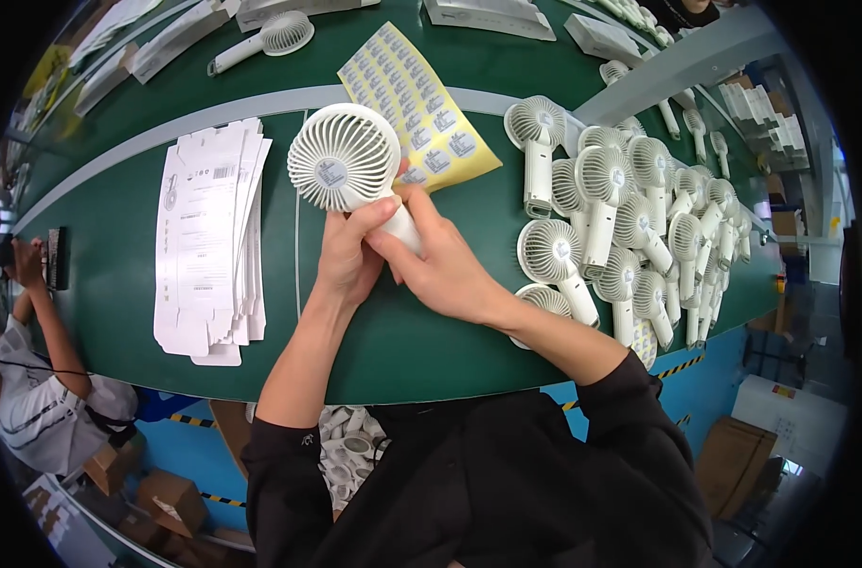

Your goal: Applying adhesive labels to handheld portable fans at an industrial workstation.

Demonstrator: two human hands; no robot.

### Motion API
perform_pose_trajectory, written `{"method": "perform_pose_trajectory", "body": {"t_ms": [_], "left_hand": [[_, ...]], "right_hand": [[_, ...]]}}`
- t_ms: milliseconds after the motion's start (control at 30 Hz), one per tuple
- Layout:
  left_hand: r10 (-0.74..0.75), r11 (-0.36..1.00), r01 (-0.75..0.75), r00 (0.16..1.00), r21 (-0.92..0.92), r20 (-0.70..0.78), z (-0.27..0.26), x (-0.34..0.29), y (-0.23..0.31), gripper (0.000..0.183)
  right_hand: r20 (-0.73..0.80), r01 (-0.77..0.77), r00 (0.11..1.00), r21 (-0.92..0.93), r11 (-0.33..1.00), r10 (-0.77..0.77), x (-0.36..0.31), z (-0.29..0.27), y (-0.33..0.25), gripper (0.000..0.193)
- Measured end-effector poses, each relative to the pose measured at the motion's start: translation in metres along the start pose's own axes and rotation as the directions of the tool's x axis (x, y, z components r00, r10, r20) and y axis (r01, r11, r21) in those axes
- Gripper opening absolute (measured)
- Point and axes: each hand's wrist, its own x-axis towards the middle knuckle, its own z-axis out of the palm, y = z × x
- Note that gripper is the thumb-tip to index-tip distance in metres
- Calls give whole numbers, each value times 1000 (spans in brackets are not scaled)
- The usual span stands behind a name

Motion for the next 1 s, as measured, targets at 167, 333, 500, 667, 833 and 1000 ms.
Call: {"method": "perform_pose_trajectory", "body": {"t_ms": [167, 333, 500, 667, 833, 1000], "left_hand": [[-7, 998, 3, 997, 57, 78, -15, 4, -5, 64], [83, 992, -80, 996, -93, 35, -25, 19, 5, 85], [183, 982, -163, 946, 96, -266, -23, 24, 16, 49], [231, 963, -163, 908, 215, -349, -24, 22, 18, 39], [249, 962, -182, 891, 203, -379, -30, 23, 16, 35], [241, 967, -182, 885, 179, -398, -34, 23, 17, 33]], "right_hand": [[26, -172, 985, 17, 985, 172, -2, -9, -11, 36], [-44, -127, 990, 90, 988, 131, 6, -26, -22, 35], [-79, -185, 976, 197, 963, 204, 15, -55, -23, 31], [-99, -212, 966, 228, 950, 239, 18, -70, -23, 34], [-116, -216, 961, 259, 942, 252, 25, -78, -20, 39], [-162, -236, 949, 200, 951, 269, 49, -86, -6, 44]]}}
